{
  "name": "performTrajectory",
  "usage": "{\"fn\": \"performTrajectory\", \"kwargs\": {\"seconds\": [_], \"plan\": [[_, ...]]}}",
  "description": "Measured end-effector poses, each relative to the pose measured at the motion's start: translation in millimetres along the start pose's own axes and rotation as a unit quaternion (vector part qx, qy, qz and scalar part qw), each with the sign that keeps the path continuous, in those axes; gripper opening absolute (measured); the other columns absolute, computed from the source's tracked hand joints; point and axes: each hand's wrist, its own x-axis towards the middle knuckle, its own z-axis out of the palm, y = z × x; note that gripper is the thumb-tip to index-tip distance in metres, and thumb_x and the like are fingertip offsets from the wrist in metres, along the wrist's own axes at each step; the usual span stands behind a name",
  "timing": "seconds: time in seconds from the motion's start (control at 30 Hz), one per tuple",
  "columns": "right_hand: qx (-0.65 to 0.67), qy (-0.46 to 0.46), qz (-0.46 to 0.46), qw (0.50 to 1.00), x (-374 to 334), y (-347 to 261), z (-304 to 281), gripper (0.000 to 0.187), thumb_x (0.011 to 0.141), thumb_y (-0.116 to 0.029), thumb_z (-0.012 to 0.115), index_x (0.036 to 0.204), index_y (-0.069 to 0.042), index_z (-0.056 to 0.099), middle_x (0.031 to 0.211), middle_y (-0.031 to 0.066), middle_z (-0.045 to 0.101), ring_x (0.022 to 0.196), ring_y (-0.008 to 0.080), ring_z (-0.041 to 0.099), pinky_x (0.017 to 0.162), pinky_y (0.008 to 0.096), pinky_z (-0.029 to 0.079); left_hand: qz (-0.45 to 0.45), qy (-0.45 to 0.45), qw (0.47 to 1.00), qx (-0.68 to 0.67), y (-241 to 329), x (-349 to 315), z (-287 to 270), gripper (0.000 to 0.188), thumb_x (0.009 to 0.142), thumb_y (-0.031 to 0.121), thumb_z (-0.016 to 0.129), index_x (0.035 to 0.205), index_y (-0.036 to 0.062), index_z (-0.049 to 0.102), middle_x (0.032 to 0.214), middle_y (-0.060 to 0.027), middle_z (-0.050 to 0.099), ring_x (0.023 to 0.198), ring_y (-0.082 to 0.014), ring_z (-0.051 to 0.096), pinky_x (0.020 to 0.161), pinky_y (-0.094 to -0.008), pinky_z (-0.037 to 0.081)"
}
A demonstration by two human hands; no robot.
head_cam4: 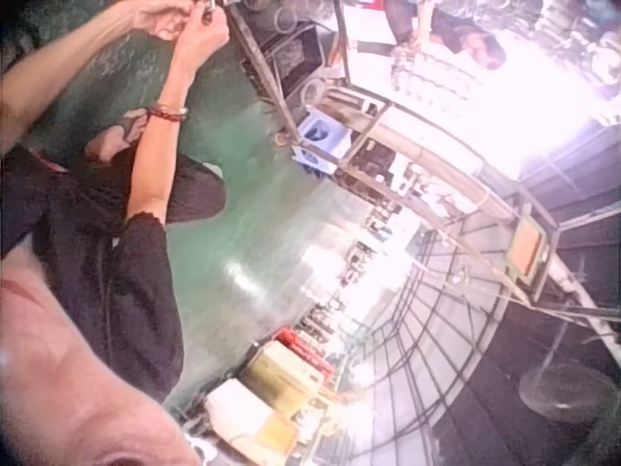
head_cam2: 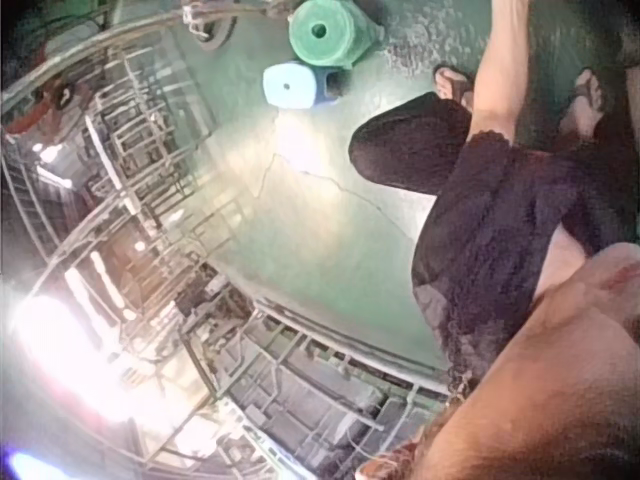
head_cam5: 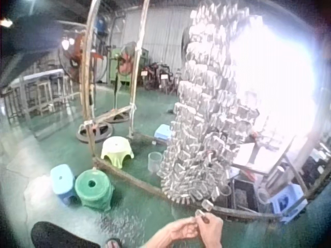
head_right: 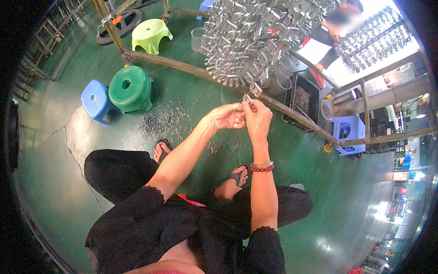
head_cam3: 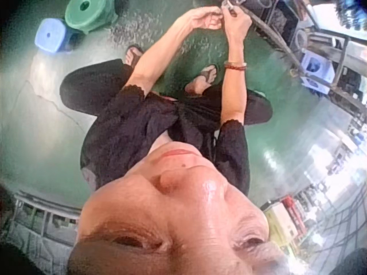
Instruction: The person sits on the floor and repeatedly picks up small metal hooks from a pile, attaching them to a hanging rack. The person handles the hooks one at a time, securing them onto the rack structure.
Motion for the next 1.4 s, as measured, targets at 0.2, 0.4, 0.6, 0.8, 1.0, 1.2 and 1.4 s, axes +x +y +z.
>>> {"fn": "performTrajectory", "kwargs": {"seconds": [0.2,0.4,0.6,0.8,1.0,1.2,1.4], "plan": [[-0.010,0.030,-0.001,1.000,-2.3,2.5,-4.9,0.017,0.081,-0.015,0.065,0.080,0.003,0.067,0.065,0.0106,0.067,0.057,0.0136,0.064,0.054,0.0275,0.048,0.140,0.000,0.989,0.043,-18.2,-13.7,7.4,0.020,0.089,0.018,0.060,0.102,0.0038,0.061,0.092,-0.0033,0.065,0.083,-0.0143,0.062,0.083,-0.0336,0.052],[-0.081,0.031,-0.004,0.996,-3.7,-0.9,-4.0,0.022,0.080,-0.018,0.067,0.083,0.003,0.067,0.067,0.0121,0.066,0.059,0.0182,0.065,0.057,0.0301,0.049,0.228,0.101,0.957,0.146,-28.4,-14.1,15.3,0.018,0.089,0.019,0.061,0.101,0.0056,0.062,0.097,-0.0026,0.062,0.092,-0.0120,0.059,0.082,-0.0322,0.052],[-0.101,-0.017,-0.049,0.994,-12.6,-4.7,-4.4,0.037,0.077,-0.022,0.071,0.106,0.001,0.064,0.081,0.0144,0.067,0.066,0.0187,0.065,0.061,0.0304,0.050,0.240,0.076,0.965,0.077,-21.5,-12.3,6.4,0.014,0.091,0.015,0.057,0.102,0.0069,0.059,0.092,-0.0004,0.061,0.085,-0.0120,0.059,0.077,-0.0297,0.052],[0.066,-0.074,0.034,0.994,15.1,12.6,-19.0,0.036,0.078,-0.016,0.069,0.109,0.001,0.063,0.078,0.0094,0.066,0.059,0.0102,0.059,0.049,0.0247,0.046,0.168,0.058,0.982,0.069,-3.1,-12.1,9.4,0.016,0.088,0.009,0.058,0.103,0.0060,0.056,0.086,-0.0014,0.060,0.077,-0.0135,0.060,0.074,-0.0300,0.052],[-0.038,-0.133,-0.014,0.990,25.8,1.6,-22.0,0.027,0.077,-0.024,0.068,0.084,0.003,0.067,0.063,0.0133,0.064,0.055,0.0135,0.058,0.053,0.0315,0.046,0.143,0.013,0.986,0.081,7.5,-3.3,-4.0,0.019,0.088,0.010,0.057,0.106,0.0041,0.056,0.085,-0.0014,0.060,0.079,-0.0135,0.060,0.075,-0.0307,0.052],[-0.118,-0.064,-0.052,0.990,29.5,10.8,-9.7,0.029,0.078,-0.025,0.069,0.071,0.003,0.066,0.058,0.0097,0.062,0.052,0.0127,0.060,0.049,0.0294,0.046,0.146,0.065,0.981,0.108,5.2,-6.2,1.3,0.023,0.086,0.011,0.060,0.108,0.0039,0.058,0.088,-0.0012,0.061,0.081,-0.0124,0.060,0.077,-0.0299,0.051],[-0.219,-0.141,-0.015,0.965,48.1,19.1,-15.2,0.025,0.077,-0.020,0.069,0.067,0.003,0.067,0.056,0.0090,0.063,0.044,0.0132,0.058,0.042,0.0276,0.046,0.114,0.020,0.982,0.151,12.5,7.5,-5.8,0.023,0.086,0.017,0.062,0.105,0.0055,0.059,0.082,0.0014,0.060,0.074,-0.0097,0.058,0.072,-0.0276,0.053]]}}
